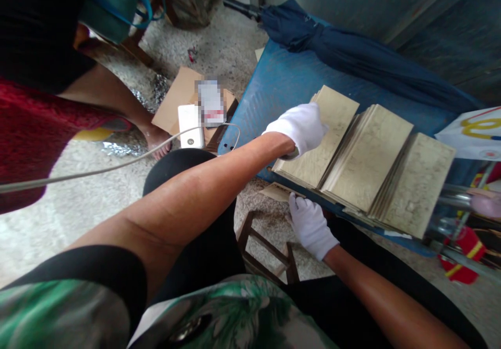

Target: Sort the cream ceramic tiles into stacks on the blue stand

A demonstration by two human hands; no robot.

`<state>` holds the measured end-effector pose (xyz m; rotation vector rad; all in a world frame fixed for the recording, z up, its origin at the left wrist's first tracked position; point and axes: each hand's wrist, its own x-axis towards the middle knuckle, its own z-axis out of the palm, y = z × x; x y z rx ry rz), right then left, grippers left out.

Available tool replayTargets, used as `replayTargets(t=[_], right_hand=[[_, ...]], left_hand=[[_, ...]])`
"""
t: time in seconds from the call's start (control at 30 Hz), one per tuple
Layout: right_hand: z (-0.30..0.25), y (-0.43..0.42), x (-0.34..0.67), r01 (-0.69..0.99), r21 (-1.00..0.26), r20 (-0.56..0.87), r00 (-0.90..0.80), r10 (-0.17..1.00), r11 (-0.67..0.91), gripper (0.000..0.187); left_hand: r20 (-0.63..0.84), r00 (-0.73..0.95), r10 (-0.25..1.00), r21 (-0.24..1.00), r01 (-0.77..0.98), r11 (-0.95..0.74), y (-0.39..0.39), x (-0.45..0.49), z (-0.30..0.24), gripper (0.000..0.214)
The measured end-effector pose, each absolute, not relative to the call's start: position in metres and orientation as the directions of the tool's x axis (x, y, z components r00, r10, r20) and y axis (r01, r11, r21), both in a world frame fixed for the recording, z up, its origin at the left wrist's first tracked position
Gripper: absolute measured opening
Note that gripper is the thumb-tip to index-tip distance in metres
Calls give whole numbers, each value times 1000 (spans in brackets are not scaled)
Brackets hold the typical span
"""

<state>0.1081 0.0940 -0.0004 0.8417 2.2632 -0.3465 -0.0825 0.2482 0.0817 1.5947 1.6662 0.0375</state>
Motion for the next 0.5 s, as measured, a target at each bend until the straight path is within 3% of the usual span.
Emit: replayTargets(t=[0.5], right_hand=[[-12, 83, 127, 651, -114, -529, -679, 509, 751, 60]], left_hand=[[-499, 99, 861, 508, 838, 198, 241, -94, 90, 49]])
